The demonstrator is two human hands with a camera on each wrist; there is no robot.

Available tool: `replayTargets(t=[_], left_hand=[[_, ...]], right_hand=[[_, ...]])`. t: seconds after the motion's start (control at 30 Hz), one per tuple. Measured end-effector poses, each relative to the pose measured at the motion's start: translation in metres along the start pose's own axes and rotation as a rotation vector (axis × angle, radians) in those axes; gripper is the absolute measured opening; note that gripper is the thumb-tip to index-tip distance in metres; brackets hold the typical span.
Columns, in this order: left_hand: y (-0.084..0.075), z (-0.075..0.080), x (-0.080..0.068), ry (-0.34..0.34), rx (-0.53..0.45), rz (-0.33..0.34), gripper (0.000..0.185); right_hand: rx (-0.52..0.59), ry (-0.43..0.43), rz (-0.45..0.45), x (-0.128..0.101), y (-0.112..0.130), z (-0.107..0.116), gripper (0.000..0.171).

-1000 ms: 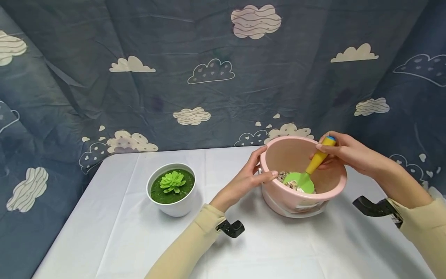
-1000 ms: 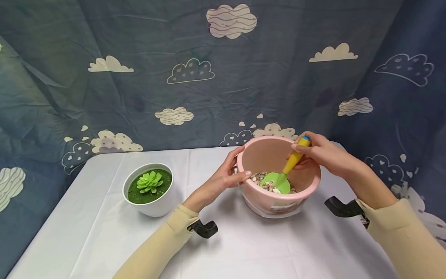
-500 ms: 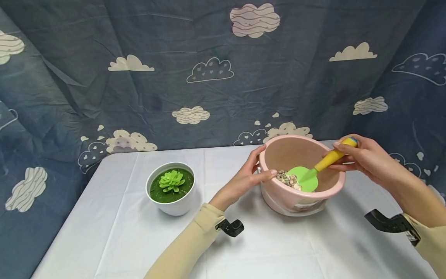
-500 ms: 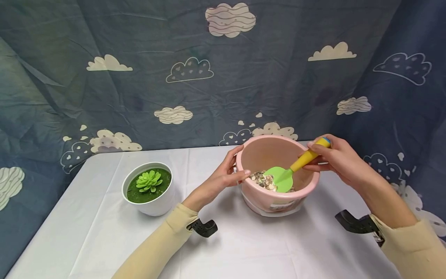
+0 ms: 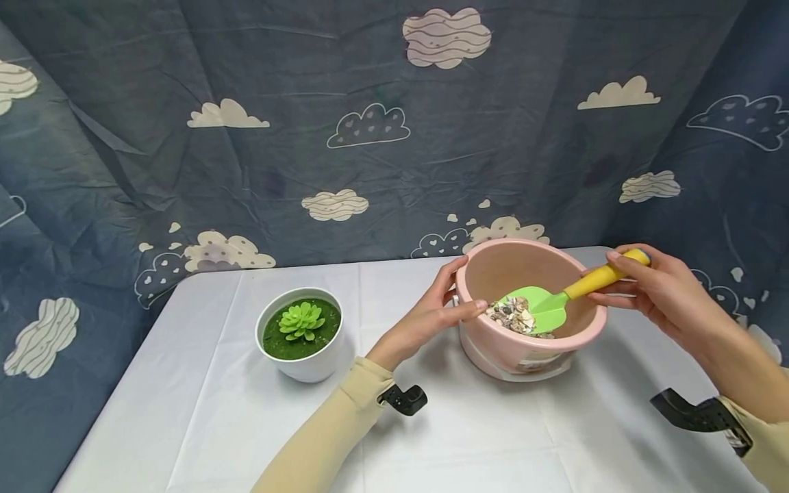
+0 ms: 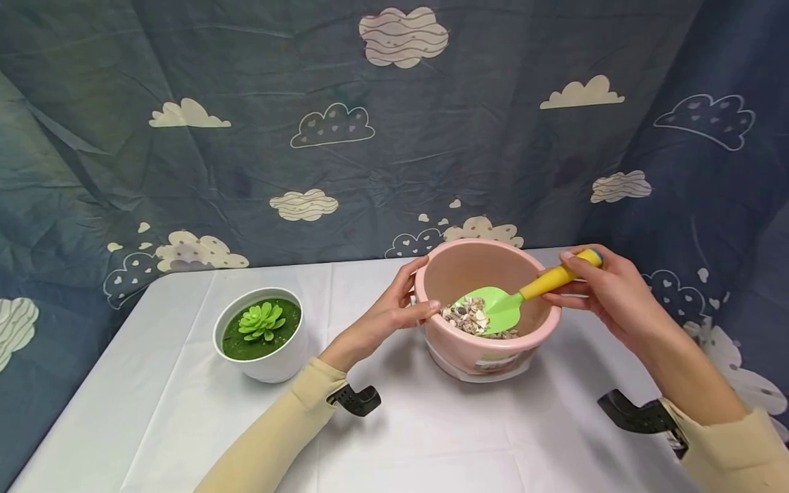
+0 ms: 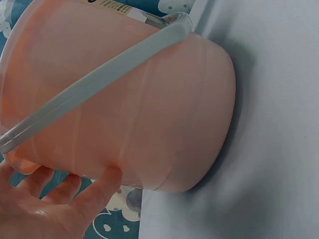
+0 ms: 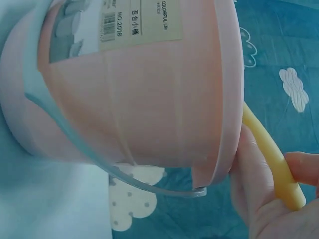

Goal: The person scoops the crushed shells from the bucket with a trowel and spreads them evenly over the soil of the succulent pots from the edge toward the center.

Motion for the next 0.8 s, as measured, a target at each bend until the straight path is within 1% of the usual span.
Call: replayTargets(t=[0.07,0.17,0.27,0.4,0.53,0.67,0.8], left_hand=[[0.0,0.001,0.0,-0.011,0.007,-0.012,0.076],[-0.001,0.002,-0.002,-0.051,0.033,-0.042,0.076],[-0.003,0.004,-0.003,-0.088,0.057,-0.068,0.077],[-0.003,0.003,-0.004,-0.095,0.048,-0.069,0.078],[-0.003,0.003,-0.005,-0.12,0.034,-0.073,0.078],[-0.006,0.002,-0.006,-0.165,0.032,-0.107,0.076],[-0.008,0.002,-0.009,-0.2,0.057,-0.122,0.075]], right_hand=[[0.034,-0.02,0.006,-0.003,-0.001,0.001,0.023],[0.046,-0.054,0.002,-0.007,-0.003,0.003,0.025],[0.008,-0.1,-0.016,-0.01,-0.004,0.005,0.03],[0.002,-0.156,-0.026,-0.013,-0.005,0.009,0.032],[0.095,-0.193,-0.024,-0.017,-0.006,0.012,0.027],[0.175,-0.234,-0.027,-0.021,-0.007,0.015,0.023],[0.188,-0.255,-0.005,-0.022,-0.006,0.015,0.025]])
Point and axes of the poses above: each hand's wrist, its own x-axis towards the middle knuckle, its own z-axis out of the back of the hand, y = z × x, the point moved 7 cm from there along x, towards the middle knuckle, and after that the axes turned 15 degrees about z, right-handed, at the moved point
